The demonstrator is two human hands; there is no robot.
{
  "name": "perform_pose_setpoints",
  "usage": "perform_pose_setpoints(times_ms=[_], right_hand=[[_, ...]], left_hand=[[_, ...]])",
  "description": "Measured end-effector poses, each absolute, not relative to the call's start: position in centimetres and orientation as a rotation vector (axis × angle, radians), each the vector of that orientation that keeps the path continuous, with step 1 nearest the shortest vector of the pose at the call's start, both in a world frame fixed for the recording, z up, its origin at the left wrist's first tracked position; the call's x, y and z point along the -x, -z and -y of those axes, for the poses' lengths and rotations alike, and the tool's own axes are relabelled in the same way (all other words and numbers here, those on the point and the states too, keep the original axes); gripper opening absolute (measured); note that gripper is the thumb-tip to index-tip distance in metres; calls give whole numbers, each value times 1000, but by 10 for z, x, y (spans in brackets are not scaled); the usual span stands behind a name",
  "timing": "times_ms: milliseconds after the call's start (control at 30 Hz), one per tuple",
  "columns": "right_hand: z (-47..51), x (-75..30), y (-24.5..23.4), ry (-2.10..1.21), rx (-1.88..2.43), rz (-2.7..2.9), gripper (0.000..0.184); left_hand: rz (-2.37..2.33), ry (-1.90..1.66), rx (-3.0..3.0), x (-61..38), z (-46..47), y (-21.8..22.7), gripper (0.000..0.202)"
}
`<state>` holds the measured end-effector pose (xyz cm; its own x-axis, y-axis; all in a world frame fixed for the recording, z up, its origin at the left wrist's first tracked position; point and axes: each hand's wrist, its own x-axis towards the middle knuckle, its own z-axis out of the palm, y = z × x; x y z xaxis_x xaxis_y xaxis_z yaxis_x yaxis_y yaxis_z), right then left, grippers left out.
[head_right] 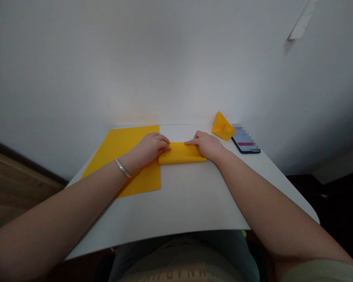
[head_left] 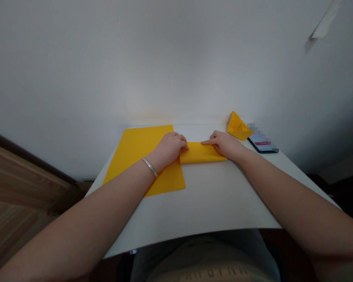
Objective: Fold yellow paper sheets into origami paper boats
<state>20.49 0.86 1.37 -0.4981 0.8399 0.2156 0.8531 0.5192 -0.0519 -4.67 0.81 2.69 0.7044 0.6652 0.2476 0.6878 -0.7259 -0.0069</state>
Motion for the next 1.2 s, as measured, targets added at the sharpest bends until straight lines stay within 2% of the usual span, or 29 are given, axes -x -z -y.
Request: perform_pose_setpoints(times_ms=[267,733,967,1100,1200], right_hand=[[-4,-203,-22,-21,1444,2570,34],[1,-202,-26,-67,1503,2587,63],[10,-194,-31,-27,1599,2593,74],[9,-192,-29,6,1518,2618,70],[8,-191,-26,-58,1305,2668,54]], left_hand=[[1191,219,2913,44,-2,-35,23],[1230,126,2958,46,5,-39,44],[1269,41,2895,48,8,-44,47],[1217,43,2934,48,8,-44,46],[1213,21,2941,46,9,-44,44]])
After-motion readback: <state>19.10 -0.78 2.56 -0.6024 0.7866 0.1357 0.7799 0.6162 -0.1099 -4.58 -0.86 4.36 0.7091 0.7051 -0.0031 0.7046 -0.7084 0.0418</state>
